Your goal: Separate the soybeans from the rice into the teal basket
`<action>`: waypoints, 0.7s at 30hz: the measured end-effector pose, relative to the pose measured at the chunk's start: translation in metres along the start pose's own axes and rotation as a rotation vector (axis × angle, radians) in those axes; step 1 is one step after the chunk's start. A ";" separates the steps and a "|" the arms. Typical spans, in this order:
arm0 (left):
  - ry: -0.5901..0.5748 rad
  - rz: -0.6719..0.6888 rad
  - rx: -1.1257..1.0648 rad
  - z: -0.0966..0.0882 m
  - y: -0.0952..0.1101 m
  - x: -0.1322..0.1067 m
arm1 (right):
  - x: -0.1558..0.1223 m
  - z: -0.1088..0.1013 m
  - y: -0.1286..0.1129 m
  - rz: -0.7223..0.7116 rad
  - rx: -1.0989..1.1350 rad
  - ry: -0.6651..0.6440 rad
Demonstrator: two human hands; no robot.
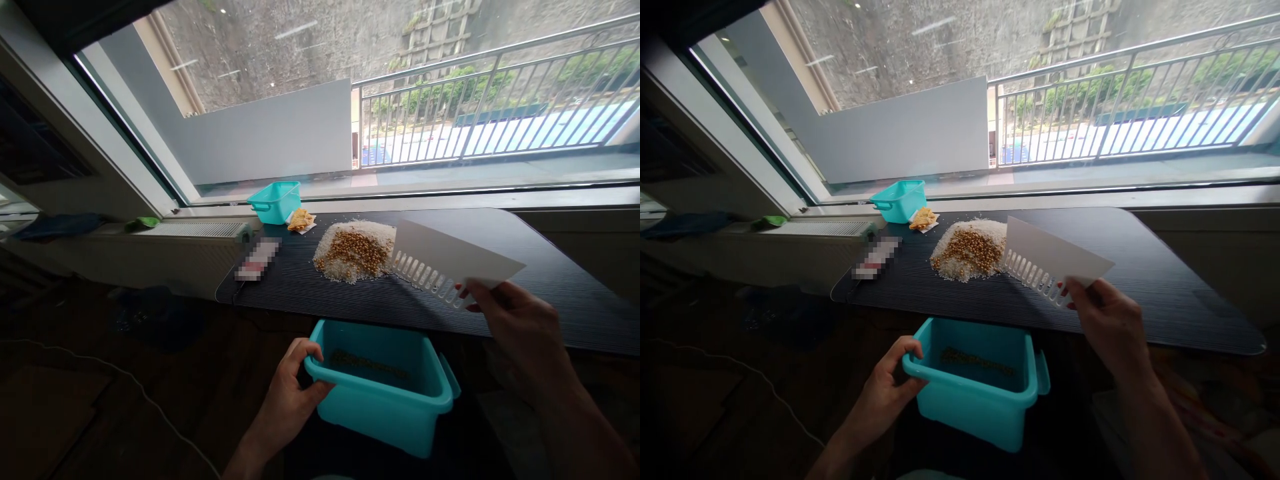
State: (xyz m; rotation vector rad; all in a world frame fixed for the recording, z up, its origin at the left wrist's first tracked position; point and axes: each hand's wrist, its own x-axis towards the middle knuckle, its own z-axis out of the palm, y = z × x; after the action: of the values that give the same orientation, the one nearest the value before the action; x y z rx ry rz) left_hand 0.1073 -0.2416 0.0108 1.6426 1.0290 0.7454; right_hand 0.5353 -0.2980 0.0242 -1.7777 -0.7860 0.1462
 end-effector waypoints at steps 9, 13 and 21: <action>0.002 0.014 -0.003 0.000 -0.008 0.001 | 0.005 0.014 -0.004 -0.032 0.040 -0.012; -0.008 0.010 0.001 0.000 -0.007 0.001 | 0.004 0.026 0.002 -0.080 0.046 0.000; -0.013 0.011 0.038 -0.001 -0.007 0.001 | 0.027 0.034 -0.019 -0.106 -0.071 -0.151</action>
State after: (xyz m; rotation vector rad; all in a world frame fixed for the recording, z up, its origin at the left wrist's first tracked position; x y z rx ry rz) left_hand 0.1049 -0.2394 0.0041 1.6853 1.0313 0.7254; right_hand 0.5316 -0.2519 0.0365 -1.8020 -1.0033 0.1858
